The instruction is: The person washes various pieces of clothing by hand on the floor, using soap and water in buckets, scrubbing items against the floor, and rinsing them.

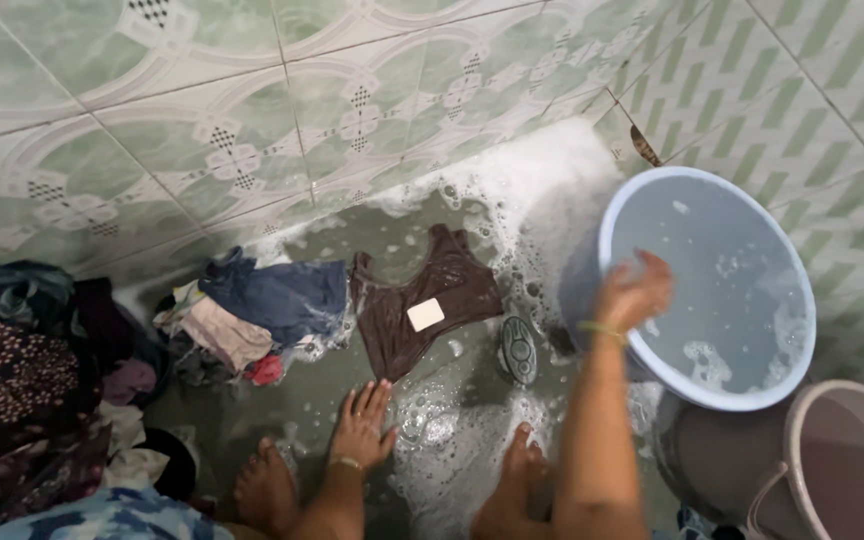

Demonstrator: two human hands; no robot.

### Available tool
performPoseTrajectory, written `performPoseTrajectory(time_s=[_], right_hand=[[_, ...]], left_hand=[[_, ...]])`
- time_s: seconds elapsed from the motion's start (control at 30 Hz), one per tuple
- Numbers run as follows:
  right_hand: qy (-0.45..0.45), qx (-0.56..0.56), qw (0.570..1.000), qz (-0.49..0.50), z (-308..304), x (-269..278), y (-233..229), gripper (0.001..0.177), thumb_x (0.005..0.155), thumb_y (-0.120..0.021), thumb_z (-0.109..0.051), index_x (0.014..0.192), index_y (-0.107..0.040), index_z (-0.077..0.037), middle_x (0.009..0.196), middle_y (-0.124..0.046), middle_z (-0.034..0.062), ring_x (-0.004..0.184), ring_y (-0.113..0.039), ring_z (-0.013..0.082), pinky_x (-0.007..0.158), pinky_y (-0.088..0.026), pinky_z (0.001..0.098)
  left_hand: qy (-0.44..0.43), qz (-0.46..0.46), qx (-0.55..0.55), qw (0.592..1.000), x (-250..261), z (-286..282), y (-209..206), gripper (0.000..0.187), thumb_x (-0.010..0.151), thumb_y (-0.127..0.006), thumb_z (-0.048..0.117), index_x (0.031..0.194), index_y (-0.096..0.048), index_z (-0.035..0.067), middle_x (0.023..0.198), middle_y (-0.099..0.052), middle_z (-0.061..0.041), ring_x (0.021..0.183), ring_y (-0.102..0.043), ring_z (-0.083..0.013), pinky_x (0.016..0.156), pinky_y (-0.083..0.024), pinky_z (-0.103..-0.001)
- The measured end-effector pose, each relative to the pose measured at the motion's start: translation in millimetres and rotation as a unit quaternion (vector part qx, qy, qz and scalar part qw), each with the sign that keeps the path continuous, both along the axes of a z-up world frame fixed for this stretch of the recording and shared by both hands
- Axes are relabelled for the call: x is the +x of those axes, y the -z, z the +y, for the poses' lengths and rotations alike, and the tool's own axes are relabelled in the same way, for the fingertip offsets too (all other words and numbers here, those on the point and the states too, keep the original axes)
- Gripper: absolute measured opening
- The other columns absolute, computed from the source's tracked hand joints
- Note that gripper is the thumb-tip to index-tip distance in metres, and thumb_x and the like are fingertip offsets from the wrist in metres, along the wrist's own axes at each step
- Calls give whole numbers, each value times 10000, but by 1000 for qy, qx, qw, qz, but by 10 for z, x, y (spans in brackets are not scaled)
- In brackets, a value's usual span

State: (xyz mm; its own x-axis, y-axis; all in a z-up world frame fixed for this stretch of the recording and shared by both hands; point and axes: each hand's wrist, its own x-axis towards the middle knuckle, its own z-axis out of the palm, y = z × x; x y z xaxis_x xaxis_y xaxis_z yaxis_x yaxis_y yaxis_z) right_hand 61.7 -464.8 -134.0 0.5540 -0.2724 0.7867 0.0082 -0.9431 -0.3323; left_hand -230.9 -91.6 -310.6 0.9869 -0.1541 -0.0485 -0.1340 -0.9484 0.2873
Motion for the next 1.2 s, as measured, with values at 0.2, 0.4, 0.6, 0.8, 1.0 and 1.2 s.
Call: performPoseTrajectory(time_s=[0.2,0.4,0.6,0.8,1.0,1.2], right_hand=[[93,-58,992,62,-939,298,123,354,879,-619,-273,1161,-674,-67,1176,-637,187,1046,-588,352,932,-449,481],[-248,-121,897,346,1149,185,1245,475,1075,-338,-282,1442,-505,-32,1417,-539,200,1236,-528,315,1058,-413,432],[-412,-300,765,393,2268,-266,1714,441,984,-513,-285,1375,-556,-86,1381,-550,178,1257,-512,322,1087,-394,455],[-232,-60,903,357,2321,-150,1967,370,932,-692,-250,1263,-636,-94,1256,-575,204,1177,-514,367,1040,-413,498],[-360,-351,752,427,2409,-518,1936,310,982,-552,-319,1239,-627,-164,1274,-570,109,1227,-528,311,1100,-402,527],[-236,-287,766,525,2596,-494,1784,411,1064,-396,-409,1351,-536,-150,1477,-465,132,1379,-408,366,1106,-297,622]], left_hand=[[-13,135,2,991,18,3,-361,844,970,-440,580,1607,-130,121,1690,-109,-14,1549,-96,-232,1234,-74,-493],[-15,40,-41,998,52,35,-215,891,905,-515,572,1584,-181,102,1669,-151,-36,1524,-126,-241,1201,-85,-499],[-38,-96,-59,993,34,-6,84,906,839,-524,542,1571,-219,103,1656,-178,-43,1506,-133,-251,1190,-37,-481],[-46,-73,-71,994,11,-12,209,906,818,-544,543,1570,-227,148,1653,-183,-17,1503,-126,-248,1184,-24,-484],[-59,-81,-78,992,16,-31,289,909,819,-564,517,1574,-227,141,1642,-205,-33,1502,-141,-267,1189,-35,-504],[-63,15,-83,994,44,-13,128,892,842,-592,484,1586,-210,173,1656,-198,-17,1505,-157,-258,1191,-68,-488]])
